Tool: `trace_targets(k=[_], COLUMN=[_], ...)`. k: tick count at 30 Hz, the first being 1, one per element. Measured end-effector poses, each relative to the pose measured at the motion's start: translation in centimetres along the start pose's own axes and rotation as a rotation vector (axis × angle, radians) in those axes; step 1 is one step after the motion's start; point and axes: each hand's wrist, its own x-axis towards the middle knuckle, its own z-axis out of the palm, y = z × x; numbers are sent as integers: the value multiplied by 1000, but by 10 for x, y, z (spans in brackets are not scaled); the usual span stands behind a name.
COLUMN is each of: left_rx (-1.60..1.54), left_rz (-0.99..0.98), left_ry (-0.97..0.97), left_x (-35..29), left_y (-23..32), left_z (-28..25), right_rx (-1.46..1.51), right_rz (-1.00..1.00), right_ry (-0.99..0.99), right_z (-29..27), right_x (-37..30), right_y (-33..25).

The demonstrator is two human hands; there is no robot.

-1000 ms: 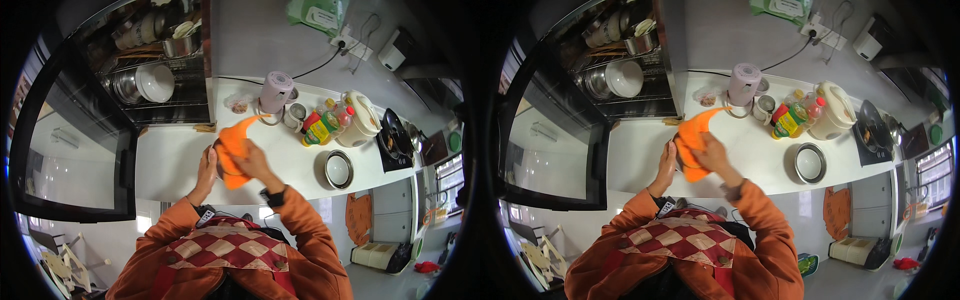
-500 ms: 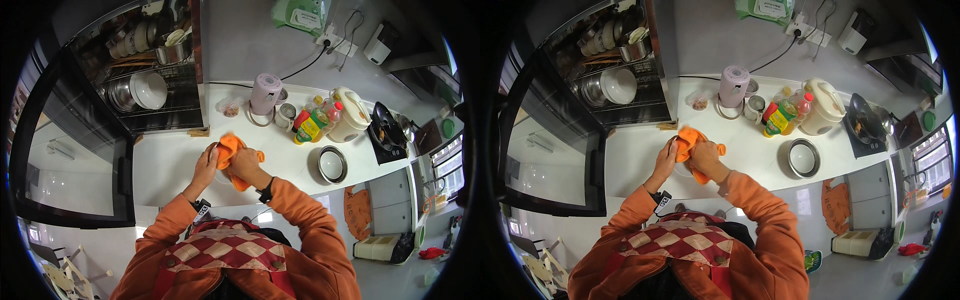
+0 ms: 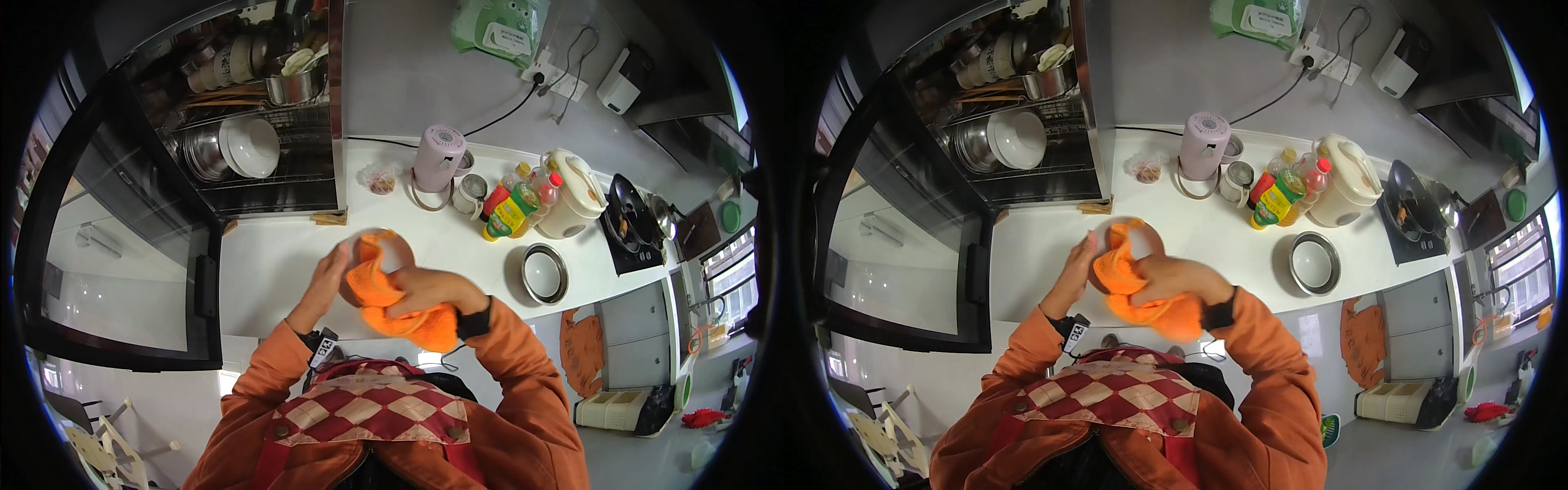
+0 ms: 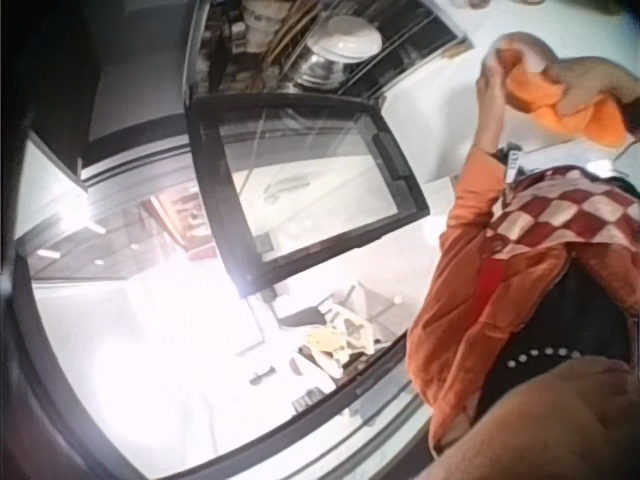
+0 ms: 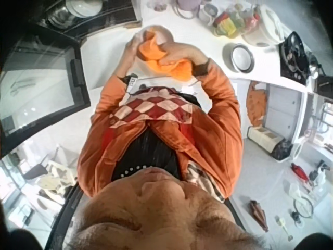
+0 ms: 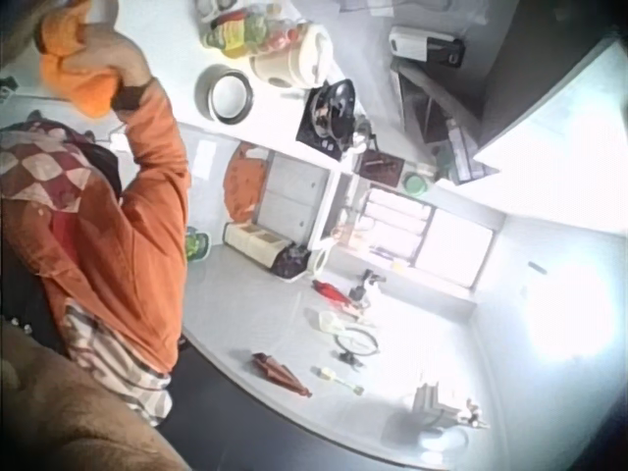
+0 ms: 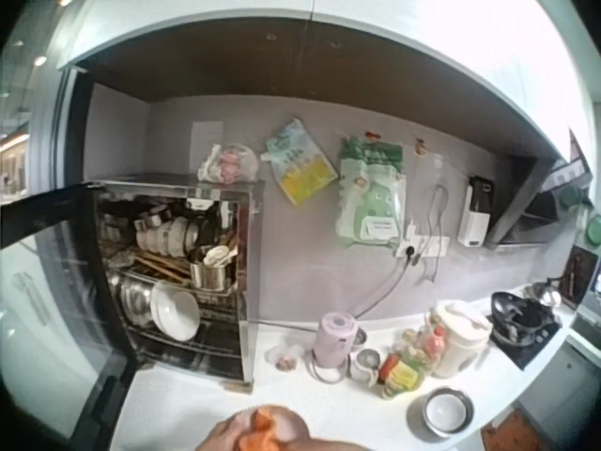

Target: The person dries several kitchen items with an orange cloth, including a metal bowl, a white bowl, a small metal bowl, and a pink electric kettle, then places them in a dish rack. The person also opens a rice cooker and scoops rice into a bowl.

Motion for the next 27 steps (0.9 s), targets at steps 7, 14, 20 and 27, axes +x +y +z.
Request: trace_targets(k=[7,14,20,27], left_rx=[-101,-62,-106,-122], left_rz=[-258,-320,-146,-155], left_ry=[49,-145,-183,246], left_x=[-3,-17,-24,-12], left_y=[12,9,-1,-5], left_z=[-12,13,35,27], right_rx=[385,995,1335,1642], right_rz=[-457,-516,-289,-343], right_ry=[660,691,286,371], right_z=[5,28,16,43], right_x=[-24,21,38,63], right_y=[-2,-5,-2,14])
